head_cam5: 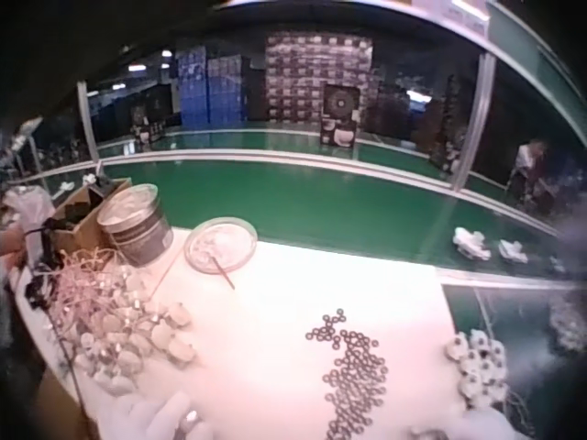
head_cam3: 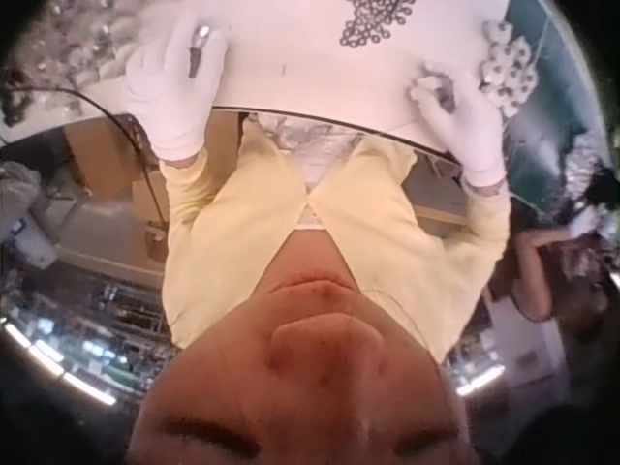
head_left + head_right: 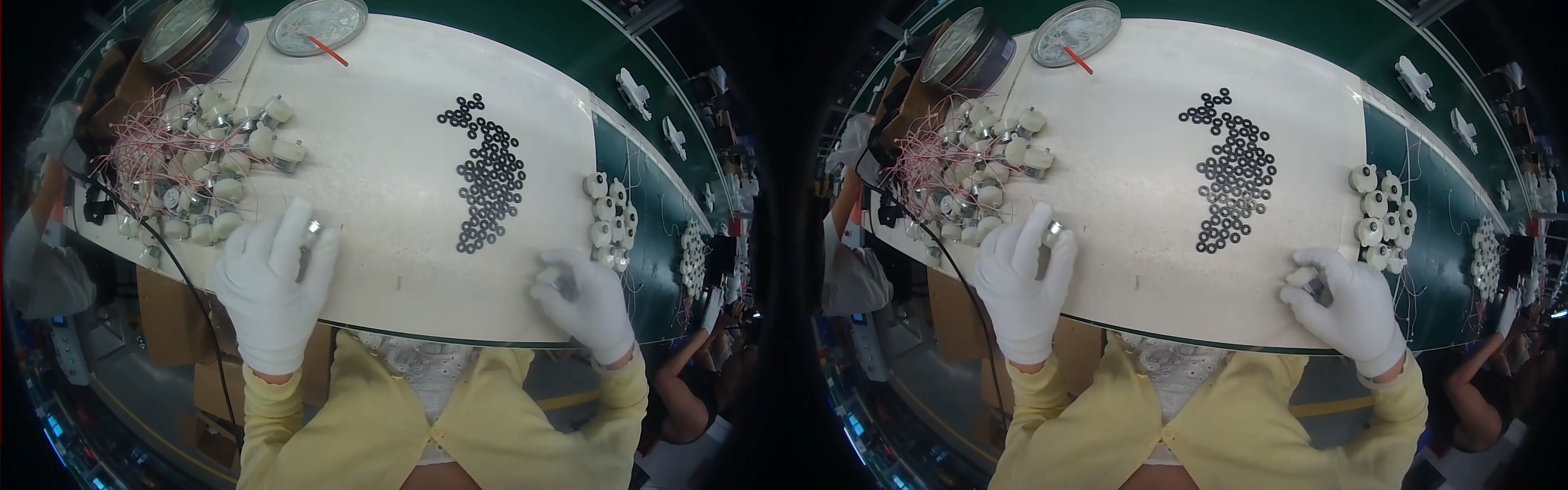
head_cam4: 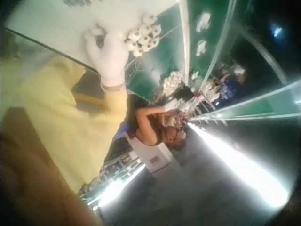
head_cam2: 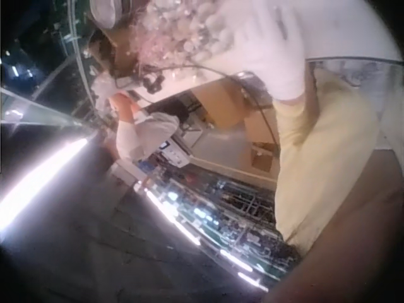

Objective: The person assembles small white cylindrical electronic components by hand. They pick up a component, insert a small black washer into its center, and place the finished unit on the table. The person repeats this process for multiple units, organizing the completed items into a neat pile.

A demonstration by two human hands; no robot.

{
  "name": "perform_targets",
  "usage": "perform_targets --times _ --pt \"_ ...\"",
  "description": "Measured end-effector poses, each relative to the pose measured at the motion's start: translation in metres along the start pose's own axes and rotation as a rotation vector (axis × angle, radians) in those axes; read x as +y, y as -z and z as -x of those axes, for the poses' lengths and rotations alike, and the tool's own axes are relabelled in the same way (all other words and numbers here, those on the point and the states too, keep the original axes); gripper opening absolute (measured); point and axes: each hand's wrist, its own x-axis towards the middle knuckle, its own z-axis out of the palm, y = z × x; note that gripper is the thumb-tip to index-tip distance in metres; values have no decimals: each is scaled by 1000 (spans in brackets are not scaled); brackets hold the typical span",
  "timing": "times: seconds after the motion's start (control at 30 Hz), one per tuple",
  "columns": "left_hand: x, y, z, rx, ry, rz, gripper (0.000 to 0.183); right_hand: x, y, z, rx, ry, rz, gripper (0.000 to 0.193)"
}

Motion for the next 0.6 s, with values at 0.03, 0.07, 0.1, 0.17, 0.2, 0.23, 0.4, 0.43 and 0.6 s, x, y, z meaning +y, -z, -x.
perform_targets --times 0.03,0.07,0.1,0.17,0.2,0.23,0.4,0.43,0.6 --pt "8 2 0 -55 22 72 45 0 0 -7 39 99 103 48" --pt "14 2 2 -112 49 140 46 -1 -1 -15 72 204 205 46" --pt "20 1 4 -128 33 144 47 -2 -1 -23 105 310 304 44" --pt "26 -2 6 -165 -3 150 50 -4 -3 -37 95 351 291 39" --pt "25 -3 6 -161 -24 167 49 -5 -4 -42 90 370 282 37" --pt "24 -4 4 -158 -46 184 49 -8 -4 -46 89 381 225 35" --pt "17 -7 3 -155 -60 210 42 -1 -5 -52 -2 222 -101 32" --pt "16 -8 3 -152 -46 219 40 -3 -4 -51 -19 183 -112 32" --pt "15 -11 1 -177 11 232 36 -7 -10 -56 -20 142 -191 30"
